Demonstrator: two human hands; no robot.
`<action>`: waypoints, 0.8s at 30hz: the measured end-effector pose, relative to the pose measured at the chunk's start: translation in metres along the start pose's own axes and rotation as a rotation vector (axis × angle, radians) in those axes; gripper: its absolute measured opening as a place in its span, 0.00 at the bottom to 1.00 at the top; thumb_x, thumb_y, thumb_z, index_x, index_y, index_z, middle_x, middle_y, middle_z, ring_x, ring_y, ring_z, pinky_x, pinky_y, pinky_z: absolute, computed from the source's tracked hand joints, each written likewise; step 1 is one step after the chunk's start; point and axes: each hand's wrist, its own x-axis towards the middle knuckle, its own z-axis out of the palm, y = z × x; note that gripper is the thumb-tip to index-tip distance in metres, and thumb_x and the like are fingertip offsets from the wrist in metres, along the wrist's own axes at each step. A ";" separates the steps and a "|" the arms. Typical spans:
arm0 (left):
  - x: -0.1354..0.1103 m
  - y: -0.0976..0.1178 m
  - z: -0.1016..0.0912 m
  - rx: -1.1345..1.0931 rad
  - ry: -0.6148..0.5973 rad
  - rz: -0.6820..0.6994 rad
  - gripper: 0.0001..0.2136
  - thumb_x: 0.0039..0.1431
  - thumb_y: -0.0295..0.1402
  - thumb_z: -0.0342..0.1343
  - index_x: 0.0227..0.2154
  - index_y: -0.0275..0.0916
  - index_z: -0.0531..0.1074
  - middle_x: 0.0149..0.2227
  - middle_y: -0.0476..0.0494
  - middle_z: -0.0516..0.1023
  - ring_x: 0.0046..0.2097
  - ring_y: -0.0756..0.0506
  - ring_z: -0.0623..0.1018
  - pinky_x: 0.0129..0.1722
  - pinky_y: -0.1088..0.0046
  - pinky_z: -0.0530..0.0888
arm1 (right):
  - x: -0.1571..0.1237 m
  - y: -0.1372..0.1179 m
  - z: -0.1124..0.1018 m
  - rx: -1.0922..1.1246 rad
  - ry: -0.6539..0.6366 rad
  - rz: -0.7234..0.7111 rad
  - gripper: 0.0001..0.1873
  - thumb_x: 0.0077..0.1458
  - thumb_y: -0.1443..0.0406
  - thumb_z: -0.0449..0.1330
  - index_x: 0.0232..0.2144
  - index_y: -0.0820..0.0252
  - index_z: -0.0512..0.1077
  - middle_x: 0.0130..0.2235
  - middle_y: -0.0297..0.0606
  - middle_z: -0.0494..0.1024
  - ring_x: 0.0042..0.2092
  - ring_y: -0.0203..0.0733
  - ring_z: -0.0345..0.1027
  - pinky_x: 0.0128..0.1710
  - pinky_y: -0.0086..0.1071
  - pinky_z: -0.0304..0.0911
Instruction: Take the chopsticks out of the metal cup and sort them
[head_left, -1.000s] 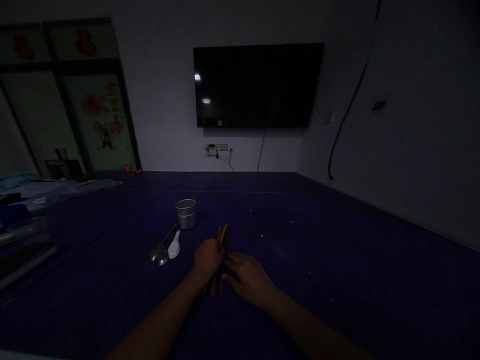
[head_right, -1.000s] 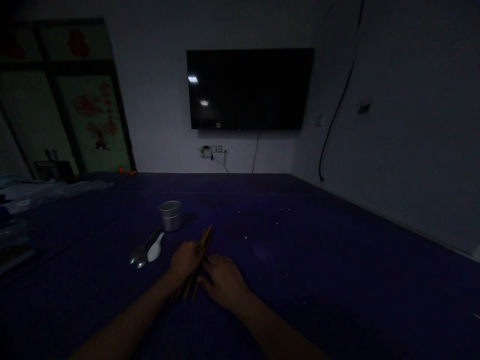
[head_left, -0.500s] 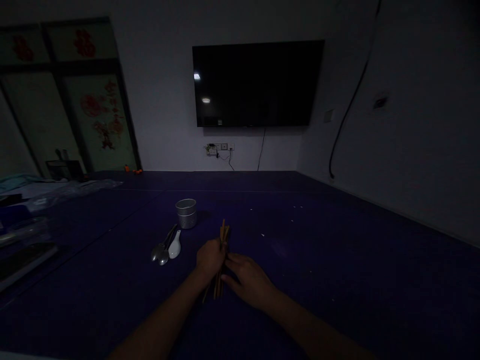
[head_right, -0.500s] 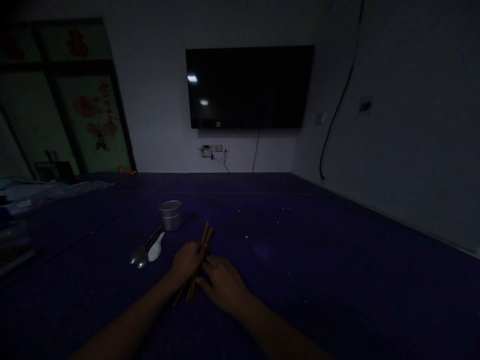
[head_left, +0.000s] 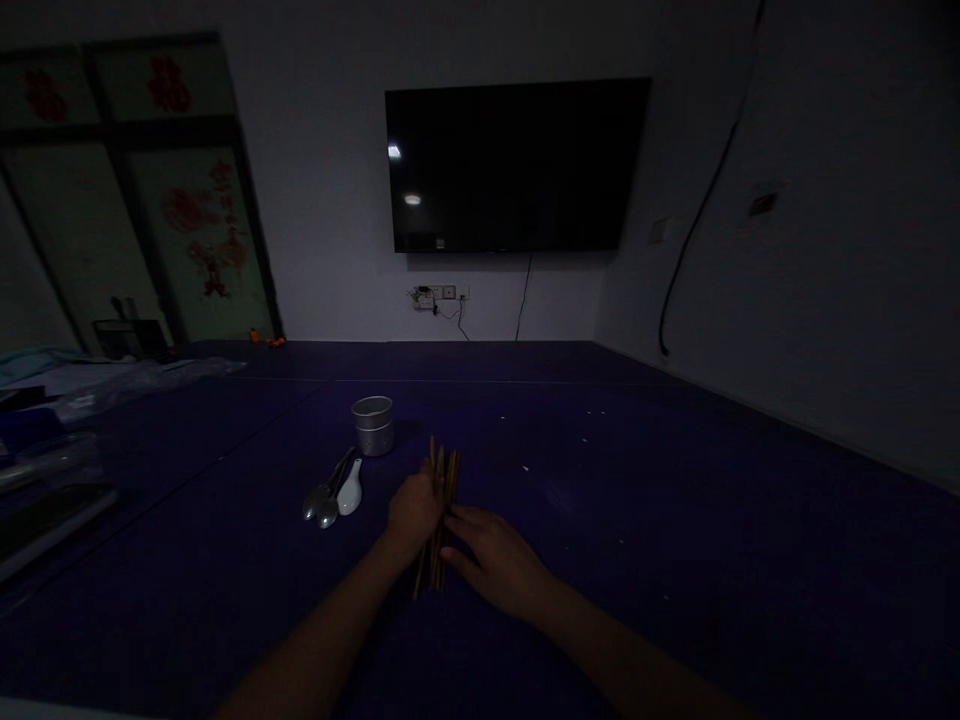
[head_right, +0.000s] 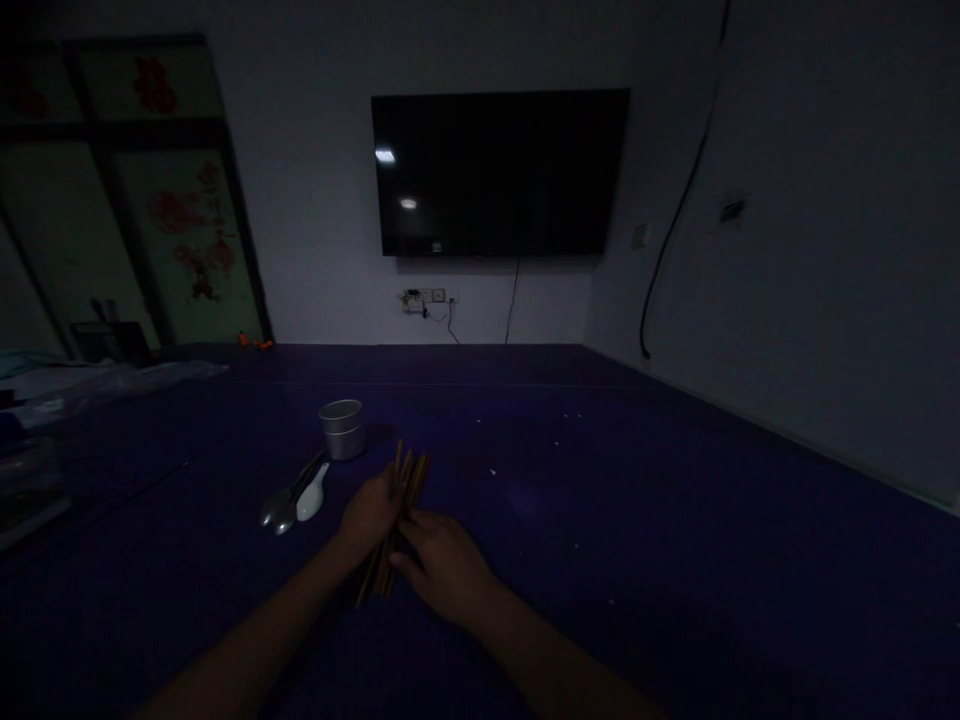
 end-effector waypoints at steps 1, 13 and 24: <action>0.000 -0.001 0.000 -0.002 0.003 0.000 0.17 0.64 0.35 0.41 0.52 0.36 0.63 0.42 0.37 0.78 0.43 0.45 0.78 0.34 0.76 0.69 | 0.000 0.000 0.000 -0.001 0.001 -0.002 0.18 0.60 0.62 0.51 0.52 0.57 0.66 0.55 0.43 0.69 0.54 0.46 0.63 0.54 0.38 0.56; 0.000 -0.003 -0.002 0.222 -0.026 -0.038 0.17 0.63 0.38 0.41 0.43 0.36 0.71 0.42 0.36 0.78 0.44 0.41 0.78 0.38 0.70 0.71 | 0.000 0.002 0.003 -0.032 -0.009 0.004 0.18 0.60 0.61 0.51 0.52 0.56 0.66 0.56 0.43 0.67 0.55 0.46 0.62 0.54 0.40 0.56; -0.004 0.001 -0.007 0.255 -0.036 -0.069 0.17 0.62 0.40 0.41 0.44 0.37 0.71 0.42 0.35 0.78 0.44 0.40 0.78 0.39 0.69 0.72 | 0.000 0.000 0.002 -0.087 -0.046 -0.002 0.15 0.60 0.61 0.51 0.47 0.56 0.70 0.56 0.44 0.67 0.55 0.47 0.61 0.54 0.41 0.55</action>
